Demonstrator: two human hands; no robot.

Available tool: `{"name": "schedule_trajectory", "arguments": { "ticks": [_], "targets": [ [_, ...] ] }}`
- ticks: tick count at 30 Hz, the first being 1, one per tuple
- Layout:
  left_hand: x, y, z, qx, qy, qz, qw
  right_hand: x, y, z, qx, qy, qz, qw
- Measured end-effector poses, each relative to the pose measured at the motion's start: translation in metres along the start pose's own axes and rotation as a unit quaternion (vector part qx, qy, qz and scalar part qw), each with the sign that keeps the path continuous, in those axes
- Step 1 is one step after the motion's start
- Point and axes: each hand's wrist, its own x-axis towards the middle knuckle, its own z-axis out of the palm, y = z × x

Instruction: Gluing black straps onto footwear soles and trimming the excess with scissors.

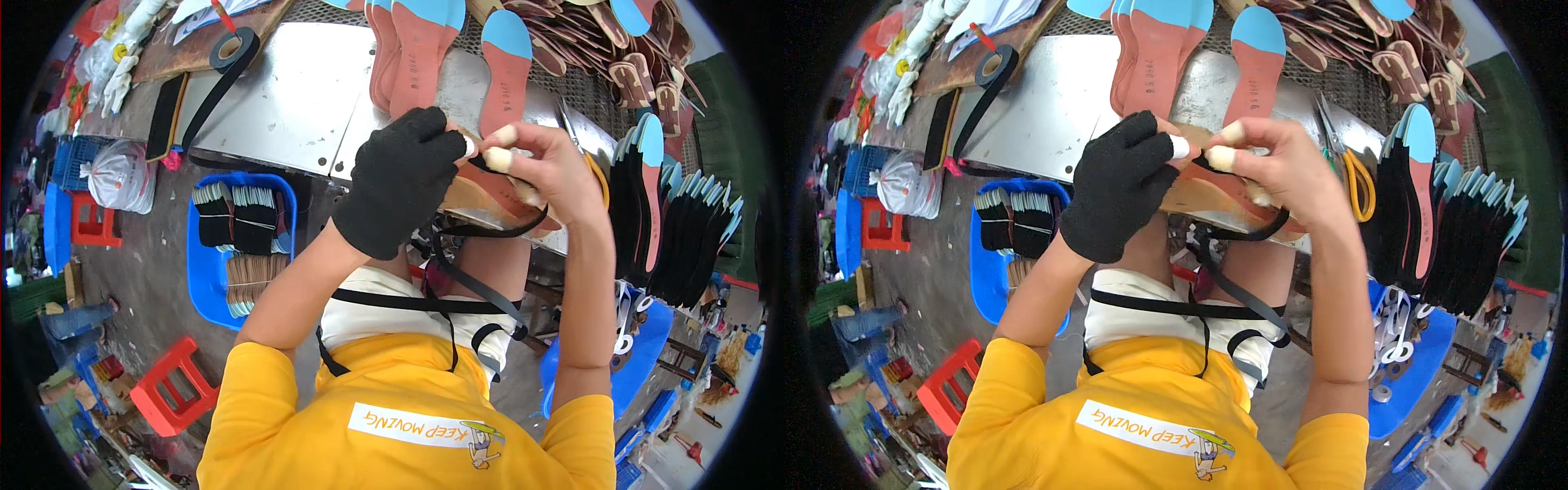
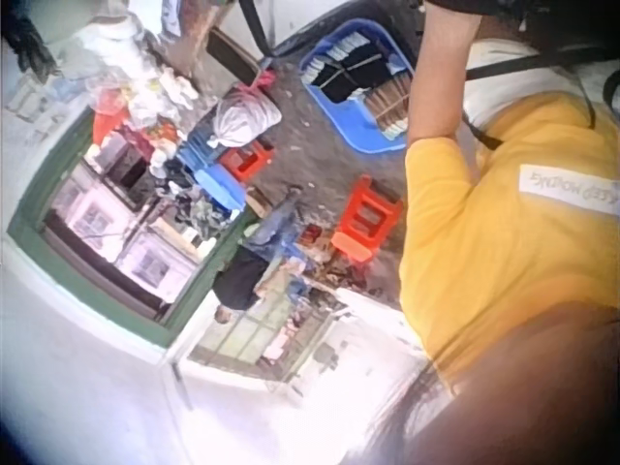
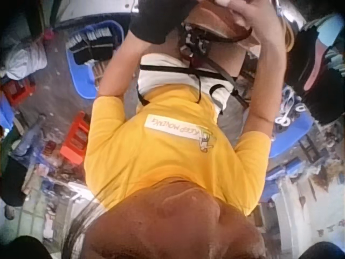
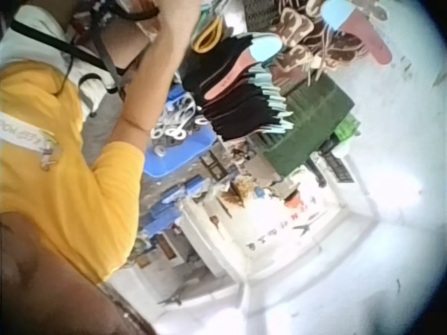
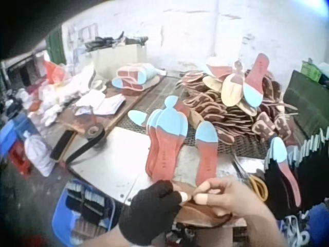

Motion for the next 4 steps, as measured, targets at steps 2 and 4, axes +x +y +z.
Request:
{"name": "schedule_trajectory", "arguments": {
  "ticks": [2, 4],
  "targets": [
    [0.0015, -0.0020, 0.0012, -0.005, -0.020, 0.009, 1.000, -0.0069, -0.0039, -0.0128, -0.046, 0.032, -0.039, 0.998],
    [0.0015, -0.0030, 0.0046, -0.004, -0.006, 0.027, 1.000, -0.0113, -0.0011, -0.0156, -0.112, 0.041, -0.075, 0.990]
  ]
}}
